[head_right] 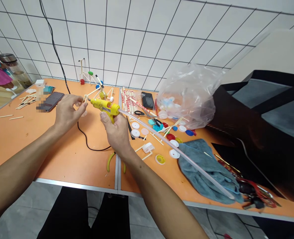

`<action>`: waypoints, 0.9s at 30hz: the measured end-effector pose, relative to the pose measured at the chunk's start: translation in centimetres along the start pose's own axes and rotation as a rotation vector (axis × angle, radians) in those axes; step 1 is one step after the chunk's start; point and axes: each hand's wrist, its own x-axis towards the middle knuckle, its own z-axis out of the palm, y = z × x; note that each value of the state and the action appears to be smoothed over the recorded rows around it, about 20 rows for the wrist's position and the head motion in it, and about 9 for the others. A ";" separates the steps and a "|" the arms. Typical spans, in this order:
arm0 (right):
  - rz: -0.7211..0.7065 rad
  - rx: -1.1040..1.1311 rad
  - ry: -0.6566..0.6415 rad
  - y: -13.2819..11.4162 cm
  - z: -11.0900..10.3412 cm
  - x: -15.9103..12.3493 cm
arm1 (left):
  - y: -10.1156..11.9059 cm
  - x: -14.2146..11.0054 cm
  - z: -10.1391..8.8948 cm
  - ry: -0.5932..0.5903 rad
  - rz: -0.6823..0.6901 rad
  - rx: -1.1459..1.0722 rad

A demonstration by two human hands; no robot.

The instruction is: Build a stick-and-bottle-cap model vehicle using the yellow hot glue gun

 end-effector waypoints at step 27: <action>0.076 0.380 0.076 0.2 -0.1 1.0 | 1.4 0.6 -0.9 -0.252 -0.265 0.017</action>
